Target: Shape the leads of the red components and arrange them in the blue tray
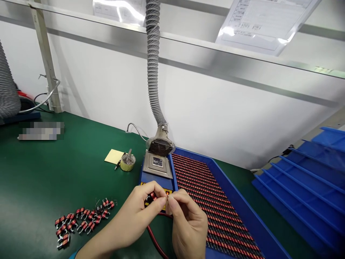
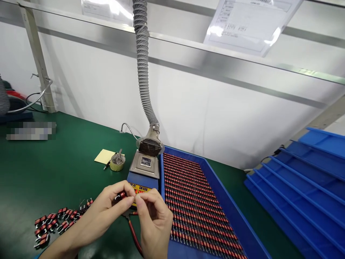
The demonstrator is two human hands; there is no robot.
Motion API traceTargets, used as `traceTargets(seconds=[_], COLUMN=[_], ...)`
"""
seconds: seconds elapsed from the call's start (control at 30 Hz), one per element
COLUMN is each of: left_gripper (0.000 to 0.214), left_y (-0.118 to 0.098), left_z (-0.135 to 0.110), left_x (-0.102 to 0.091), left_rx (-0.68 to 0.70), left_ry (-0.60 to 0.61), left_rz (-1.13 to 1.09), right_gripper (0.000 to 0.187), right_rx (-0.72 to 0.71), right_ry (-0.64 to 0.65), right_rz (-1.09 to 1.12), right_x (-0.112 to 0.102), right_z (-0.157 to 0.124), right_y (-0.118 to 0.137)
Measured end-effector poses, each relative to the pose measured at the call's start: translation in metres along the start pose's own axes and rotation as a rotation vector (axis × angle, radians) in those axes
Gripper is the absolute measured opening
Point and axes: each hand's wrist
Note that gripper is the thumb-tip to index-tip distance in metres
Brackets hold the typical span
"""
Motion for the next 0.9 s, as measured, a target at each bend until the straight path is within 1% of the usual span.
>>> traceTargets(seconds=[0.13,0.27,0.4,0.57,0.67,0.7,0.77,0.83,0.9], left_gripper=[0.021,0.021,0.021,0.021,0.022,0.022,0.022,0.022,0.022], left_y=[-0.005,-0.002,0.001,0.001,0.001,0.001,0.0,0.0,-0.001], left_z=[-0.001,-0.002,-0.002,0.0,0.001,0.001,0.001,0.0,-0.001], left_x=[0.001,0.001,0.002,0.002,0.002,0.002,0.002,0.001,-0.001], left_rx=[0.013,0.018,0.031,0.032,0.028,0.024,0.013,0.007,0.014], left_ry=[-0.012,-0.042,-0.046,-0.022,-0.021,-0.023,-0.028,-0.037,-0.033], left_rz=[0.081,0.111,0.059,-0.025,-0.086,-0.104,-0.125,-0.095,-0.037], right_gripper=[0.01,0.009,0.011,0.013,0.013,0.014,0.014,0.013,0.013], right_rx=[-0.02,-0.007,-0.005,0.014,0.009,-0.004,-0.061,-0.159,-0.244], right_ry=[-0.002,-0.016,0.012,0.026,0.028,0.039,0.11,0.195,0.216], right_rz=[-0.018,-0.017,0.001,0.078,0.067,0.044,-0.047,-0.156,-0.229], right_x=[-0.001,-0.002,-0.002,0.0,0.0,-0.001,-0.005,-0.01,-0.016], right_z=[0.002,0.004,0.004,0.003,0.003,0.003,0.004,0.005,0.006], right_y=[0.003,0.004,0.001,0.0,0.002,0.004,0.007,0.011,0.014])
Point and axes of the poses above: each hand's wrist, its own z-axis towards the middle knuckle, its own x-axis out of the palm, y = z × x, and after that the axes turned 15 degrees about -z, right-handed
